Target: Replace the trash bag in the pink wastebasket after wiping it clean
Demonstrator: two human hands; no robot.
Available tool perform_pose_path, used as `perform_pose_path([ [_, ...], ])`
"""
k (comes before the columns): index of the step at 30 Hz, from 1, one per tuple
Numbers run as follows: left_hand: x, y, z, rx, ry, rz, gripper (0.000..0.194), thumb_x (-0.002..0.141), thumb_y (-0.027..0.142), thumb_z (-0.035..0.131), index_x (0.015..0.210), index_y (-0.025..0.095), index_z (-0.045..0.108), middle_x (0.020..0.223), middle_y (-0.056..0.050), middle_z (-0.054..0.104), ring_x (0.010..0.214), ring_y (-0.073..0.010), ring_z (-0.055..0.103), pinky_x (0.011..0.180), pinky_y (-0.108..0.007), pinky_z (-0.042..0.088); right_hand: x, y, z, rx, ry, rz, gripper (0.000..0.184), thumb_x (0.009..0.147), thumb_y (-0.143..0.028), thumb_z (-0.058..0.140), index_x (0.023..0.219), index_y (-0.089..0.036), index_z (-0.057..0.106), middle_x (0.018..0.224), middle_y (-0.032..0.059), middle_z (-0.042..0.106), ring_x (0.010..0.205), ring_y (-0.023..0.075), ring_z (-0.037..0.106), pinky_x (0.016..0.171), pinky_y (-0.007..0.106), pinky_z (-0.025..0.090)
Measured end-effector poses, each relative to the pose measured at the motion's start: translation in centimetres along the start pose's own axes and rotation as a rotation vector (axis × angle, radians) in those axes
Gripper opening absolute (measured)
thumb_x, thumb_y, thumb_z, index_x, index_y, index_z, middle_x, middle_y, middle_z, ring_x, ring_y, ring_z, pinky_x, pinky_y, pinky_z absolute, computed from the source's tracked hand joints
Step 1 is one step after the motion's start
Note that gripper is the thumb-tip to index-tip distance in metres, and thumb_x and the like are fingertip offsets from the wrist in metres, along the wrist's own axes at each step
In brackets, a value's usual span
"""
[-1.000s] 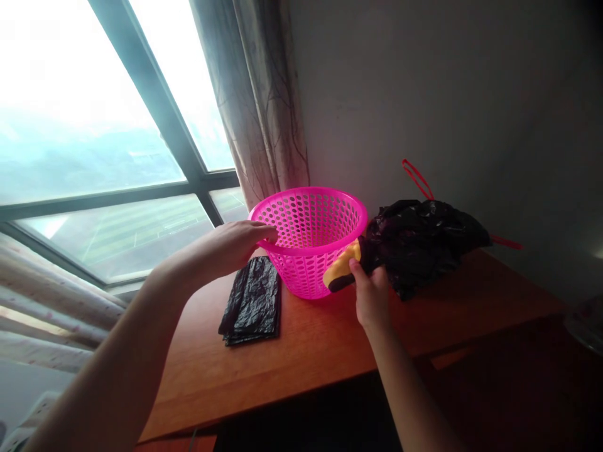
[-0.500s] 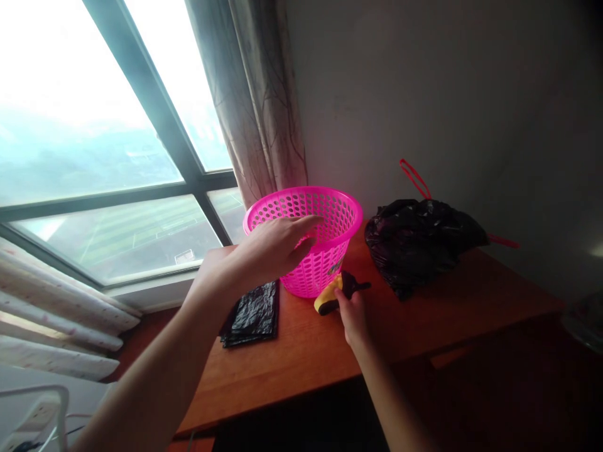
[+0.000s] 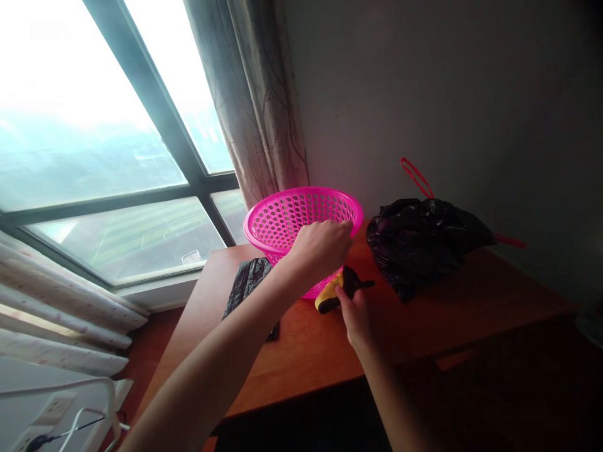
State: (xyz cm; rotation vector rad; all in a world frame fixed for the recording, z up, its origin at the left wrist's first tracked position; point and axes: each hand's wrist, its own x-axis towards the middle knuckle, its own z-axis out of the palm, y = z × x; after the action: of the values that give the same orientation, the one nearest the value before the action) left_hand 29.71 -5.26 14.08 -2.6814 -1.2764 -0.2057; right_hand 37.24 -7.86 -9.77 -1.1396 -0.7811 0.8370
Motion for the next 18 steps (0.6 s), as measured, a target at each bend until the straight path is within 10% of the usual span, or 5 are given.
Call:
perform_pose_path([
  [11, -0.5, -0.2, 0.0, 0.004, 0.028, -0.005, 0.034, 0.096, 0.034, 0.041, 0.121, 0.019, 0.060, 0.086, -0.010, 0.071, 0.075, -0.0285, 0.069, 0.058, -0.033, 0.046, 2.7, -11.2, 1.3, 0.257, -0.123, -0.191, 0.035, 0.081, -0.034, 0.065, 0.113, -0.019, 0.062, 0.109, 0.0060, 0.070, 0.103, 0.0245, 0.066, 0.091, 0.040, 0.052],
  [18, -0.4, -0.3, -0.1, -0.022, 0.024, -0.004, 0.037, 0.096, 0.035, 0.042, 0.126, 0.019, 0.059, 0.091, -0.011, 0.072, 0.077, -0.0288, 0.070, 0.059, -0.033, 0.047, 3.1, -8.7, 0.9, 0.085, 0.000, -0.203, 0.046, 0.081, -0.033, 0.062, 0.124, -0.019, 0.059, 0.127, 0.0091, 0.064, 0.118, 0.0266, 0.060, 0.101, 0.046, 0.046],
])
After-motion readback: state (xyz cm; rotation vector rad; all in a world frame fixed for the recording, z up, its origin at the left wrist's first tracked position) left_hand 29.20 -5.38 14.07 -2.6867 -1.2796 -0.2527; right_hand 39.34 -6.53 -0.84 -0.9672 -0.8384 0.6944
